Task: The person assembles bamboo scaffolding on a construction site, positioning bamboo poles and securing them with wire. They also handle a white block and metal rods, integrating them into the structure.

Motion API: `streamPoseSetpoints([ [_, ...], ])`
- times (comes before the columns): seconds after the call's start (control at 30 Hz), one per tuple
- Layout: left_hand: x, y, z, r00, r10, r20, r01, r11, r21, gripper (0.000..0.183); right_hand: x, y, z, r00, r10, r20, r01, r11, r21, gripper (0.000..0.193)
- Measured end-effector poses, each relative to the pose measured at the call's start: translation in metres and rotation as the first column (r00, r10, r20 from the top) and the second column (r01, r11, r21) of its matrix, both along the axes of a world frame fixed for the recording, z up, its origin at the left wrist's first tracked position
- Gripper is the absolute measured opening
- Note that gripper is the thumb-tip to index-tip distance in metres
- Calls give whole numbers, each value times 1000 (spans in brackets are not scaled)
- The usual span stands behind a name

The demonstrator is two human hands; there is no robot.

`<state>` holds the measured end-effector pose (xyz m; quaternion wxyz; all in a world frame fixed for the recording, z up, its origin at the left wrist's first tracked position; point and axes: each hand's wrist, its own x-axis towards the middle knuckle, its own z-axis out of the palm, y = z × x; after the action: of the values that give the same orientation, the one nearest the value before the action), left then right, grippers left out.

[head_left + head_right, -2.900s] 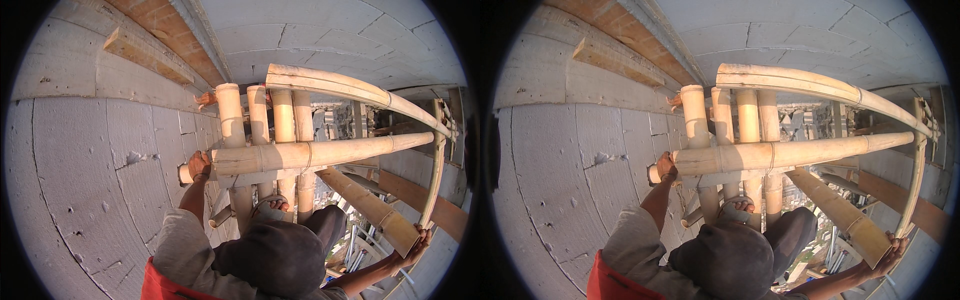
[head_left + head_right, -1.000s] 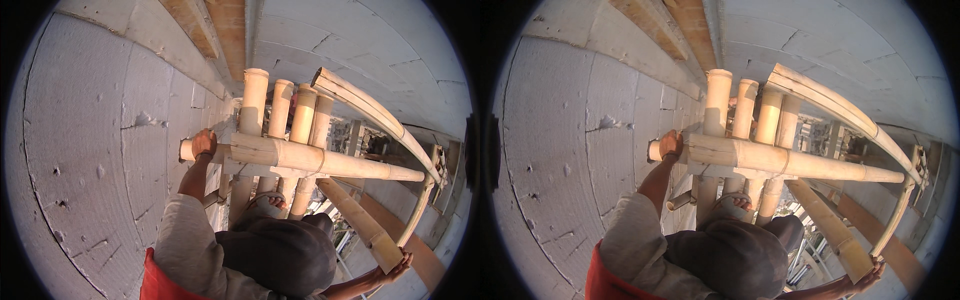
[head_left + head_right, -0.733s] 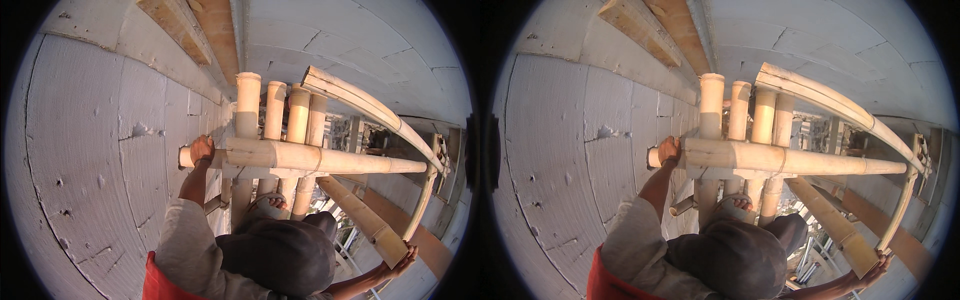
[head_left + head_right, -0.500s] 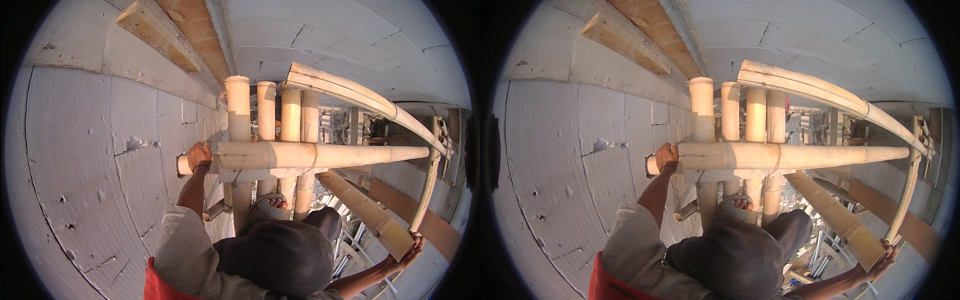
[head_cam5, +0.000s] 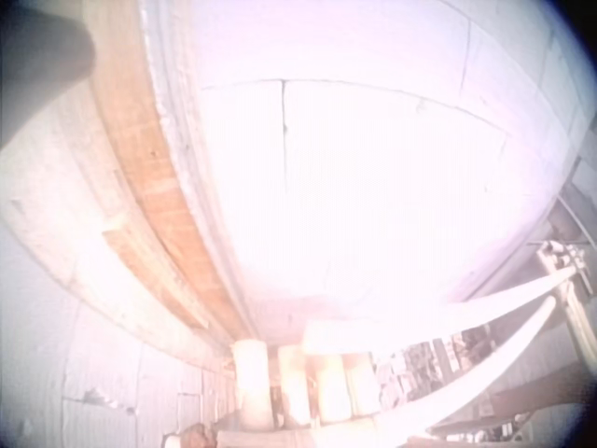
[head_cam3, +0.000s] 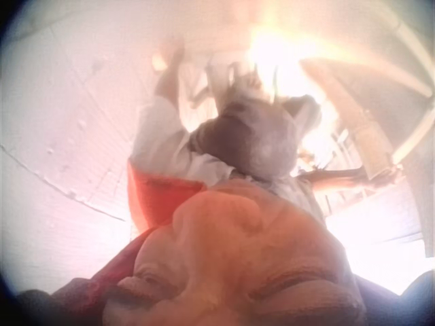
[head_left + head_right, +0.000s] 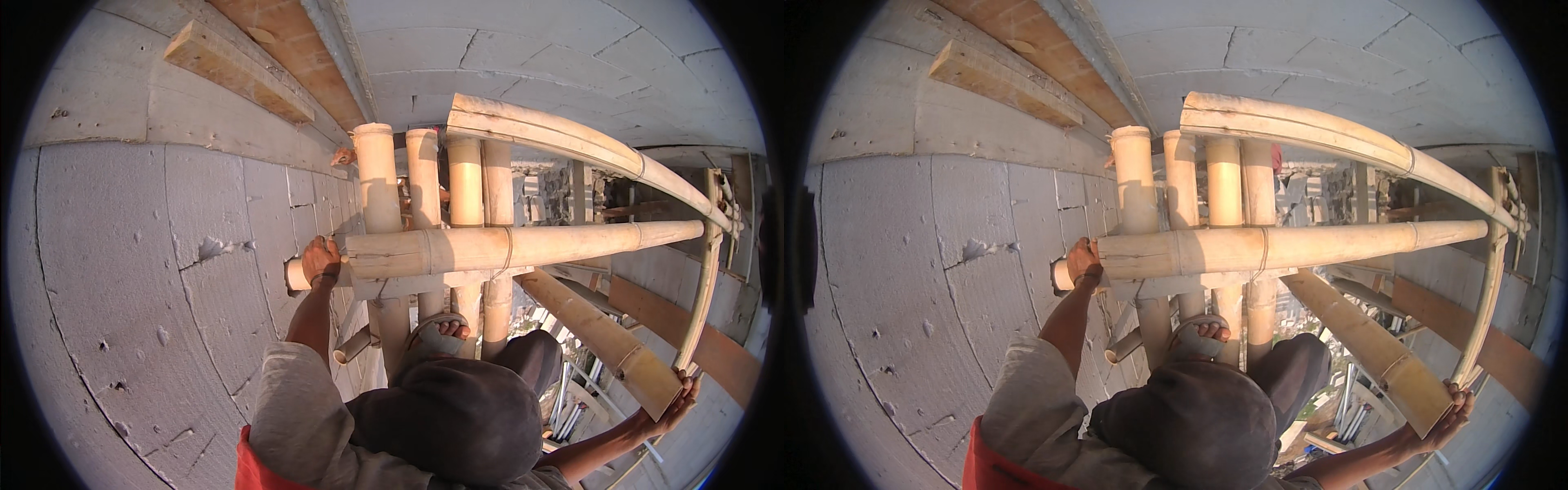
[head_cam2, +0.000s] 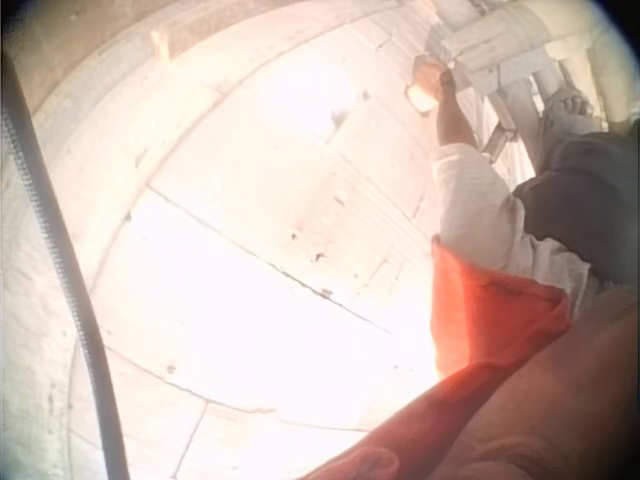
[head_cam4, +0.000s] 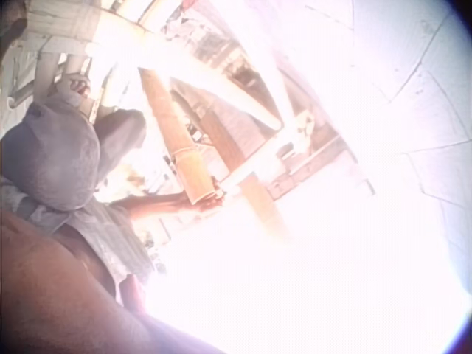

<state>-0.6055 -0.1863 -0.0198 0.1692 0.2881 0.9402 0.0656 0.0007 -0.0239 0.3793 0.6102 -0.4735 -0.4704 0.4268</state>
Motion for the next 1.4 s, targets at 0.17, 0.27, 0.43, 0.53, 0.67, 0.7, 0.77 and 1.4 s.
streamPoseSetpoints([
  [0.17, 1, -3, -1, 1000, -3, -7, 3, 1000, 10, 33, 0, 3, 0, 1000, -13, 12, 13, 1000, 10, 45],
  [0.27, 1, -5, -2, 1000, -2, 2, 2, 1000, 17, 34, -6, 5, 0, 997, -53, 50, 53, 999, 8, 46],
  [0.43, 0, -2, 2, 1000, 23, 7, -23, 1000, 21, 34, 7, 3, 1, 998, 58, -8, -58, 998, 12, 47],
  [0.53, -1, 1, 2, 1000, 8, -5, -8, 1000, 24, 34, -4, 0, 1, 999, -36, 28, 36, 999, 5, 47],
  [0.67, -2, -5, -8, 999, -1, -33, 3, 998, 70, 34, -22, 1, 7, 999, 20, 36, -20, 1000, -6, 46],
  [0.7, -1, -5, -10, 999, -15, -36, 18, 997, 73, 34, -23, 0, 5, 998, 57, 4, -57, 998, 10, 47],
  [0.77, 2, 3, 1, 1000, -3, -3, 3, 999, 51, 32, -20, -1, -1, 997, 73, -20, -72, 996, 42, 47],
  [1.4, -27, -34, -85, 971, -11, 237, 45, 989, -139, 35, -65, 1, -2, 988, -154, -27, 156, 984, 91, 44],
])
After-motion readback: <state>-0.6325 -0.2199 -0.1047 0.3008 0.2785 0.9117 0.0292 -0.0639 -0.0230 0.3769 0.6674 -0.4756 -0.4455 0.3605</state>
